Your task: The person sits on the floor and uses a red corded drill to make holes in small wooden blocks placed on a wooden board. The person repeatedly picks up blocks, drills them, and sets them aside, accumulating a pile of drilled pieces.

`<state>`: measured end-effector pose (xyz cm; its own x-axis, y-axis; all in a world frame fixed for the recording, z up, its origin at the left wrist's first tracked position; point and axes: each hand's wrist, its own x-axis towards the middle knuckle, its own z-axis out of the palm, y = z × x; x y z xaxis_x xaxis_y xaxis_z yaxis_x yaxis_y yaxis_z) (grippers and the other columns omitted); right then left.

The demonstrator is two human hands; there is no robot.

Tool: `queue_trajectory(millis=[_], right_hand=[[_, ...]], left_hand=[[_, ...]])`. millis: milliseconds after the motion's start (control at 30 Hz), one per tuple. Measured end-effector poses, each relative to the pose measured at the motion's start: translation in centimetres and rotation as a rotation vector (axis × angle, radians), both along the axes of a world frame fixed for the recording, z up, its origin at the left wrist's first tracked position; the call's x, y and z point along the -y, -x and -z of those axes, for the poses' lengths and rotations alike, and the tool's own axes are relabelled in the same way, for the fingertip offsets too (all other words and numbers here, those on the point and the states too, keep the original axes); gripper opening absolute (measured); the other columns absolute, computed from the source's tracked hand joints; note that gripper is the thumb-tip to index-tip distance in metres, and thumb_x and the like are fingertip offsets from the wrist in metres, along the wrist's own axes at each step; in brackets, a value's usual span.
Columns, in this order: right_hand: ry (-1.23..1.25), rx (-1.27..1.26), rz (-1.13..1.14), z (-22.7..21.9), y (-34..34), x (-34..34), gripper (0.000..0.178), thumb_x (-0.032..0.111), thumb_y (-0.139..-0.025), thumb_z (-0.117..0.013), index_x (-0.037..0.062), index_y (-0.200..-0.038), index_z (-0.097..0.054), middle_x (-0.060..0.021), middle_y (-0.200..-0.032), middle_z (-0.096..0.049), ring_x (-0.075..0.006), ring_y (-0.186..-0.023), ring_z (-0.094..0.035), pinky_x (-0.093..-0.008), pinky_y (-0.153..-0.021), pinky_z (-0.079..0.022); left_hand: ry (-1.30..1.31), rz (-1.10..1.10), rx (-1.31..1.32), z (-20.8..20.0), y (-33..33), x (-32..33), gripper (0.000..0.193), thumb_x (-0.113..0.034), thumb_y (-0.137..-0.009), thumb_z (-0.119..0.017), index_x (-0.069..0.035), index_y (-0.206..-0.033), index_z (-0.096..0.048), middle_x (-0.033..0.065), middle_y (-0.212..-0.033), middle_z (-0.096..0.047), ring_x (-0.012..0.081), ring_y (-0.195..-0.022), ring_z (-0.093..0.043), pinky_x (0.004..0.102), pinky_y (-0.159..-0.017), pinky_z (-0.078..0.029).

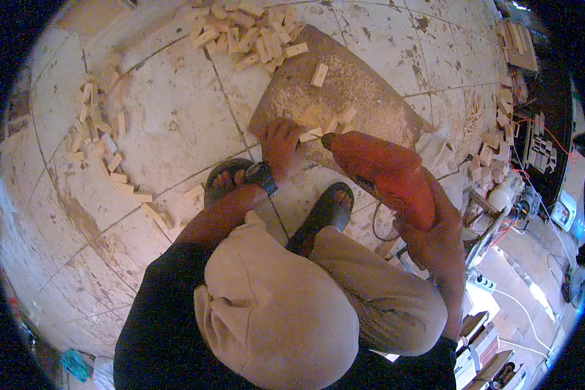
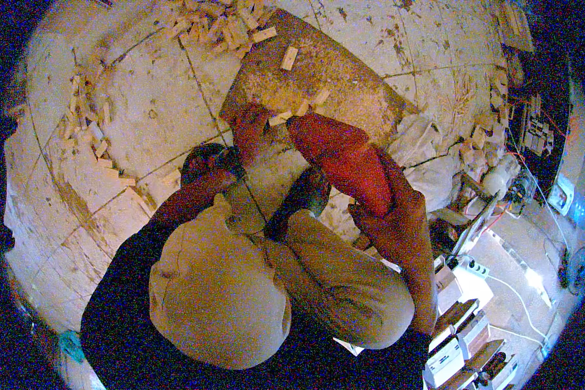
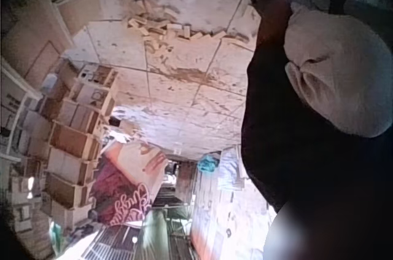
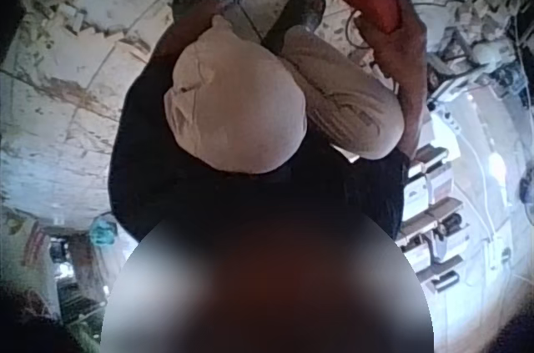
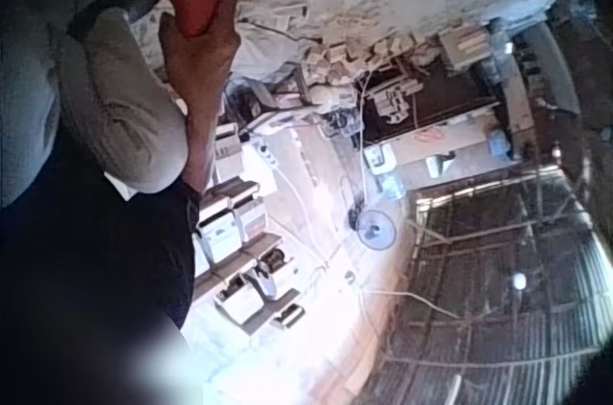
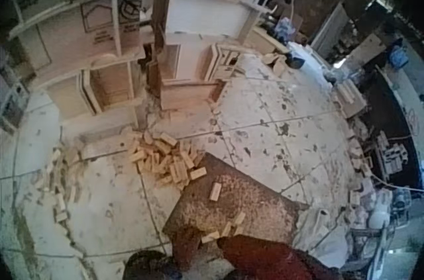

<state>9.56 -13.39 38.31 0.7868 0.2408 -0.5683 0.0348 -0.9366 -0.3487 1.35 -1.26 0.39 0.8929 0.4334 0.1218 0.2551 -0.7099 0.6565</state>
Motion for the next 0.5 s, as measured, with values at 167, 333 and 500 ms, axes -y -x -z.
queue_trajectory(millis=[167,333,500], right_hand=[[0.046,0.002,-0.009,-0.07,-0.08,0.16,0.078,0.001,-0.076,-0.078,0.0053,-0.149,-0.051,-0.0158,-0.128,-0.07,-0.0231,-0.115,-0.068,-0.038,-0.1,-0.053],[-0.025,0.029,-0.078,0.31,-0.23,0.49,0.082,0.007,-0.075,-0.08,0.0082,-0.151,-0.048,-0.0194,-0.126,-0.071,-0.0311,-0.115,-0.07,-0.0418,-0.098,-0.056],[0.035,-0.004,-0.014,0.41,-0.51,0.58,0.081,0.0,-0.075,-0.077,0.0055,-0.151,-0.048,-0.0154,-0.133,-0.067,-0.0239,-0.12,-0.066,-0.0382,-0.103,-0.051]], left_hand=[[0.109,-0.019,0.106,-0.32,-0.24,-0.18,0.042,-0.025,-0.073,-0.081,-0.015,-0.113,-0.072,0.008,-0.116,-0.067,0.0345,-0.119,-0.055,0.0547,-0.1,-0.041],[0.092,-0.025,0.078,-0.47,-0.33,-0.21,0.041,-0.022,-0.072,-0.081,-0.014,-0.111,-0.071,0.0083,-0.116,-0.067,0.0346,-0.119,-0.056,0.0533,-0.1,-0.041],[0.081,0.007,0.117,-0.53,-0.2,-0.45,0.041,-0.022,-0.073,-0.08,-0.014,-0.112,-0.071,0.0077,-0.116,-0.068,0.0344,-0.12,-0.056,0.0528,-0.101,-0.042]])
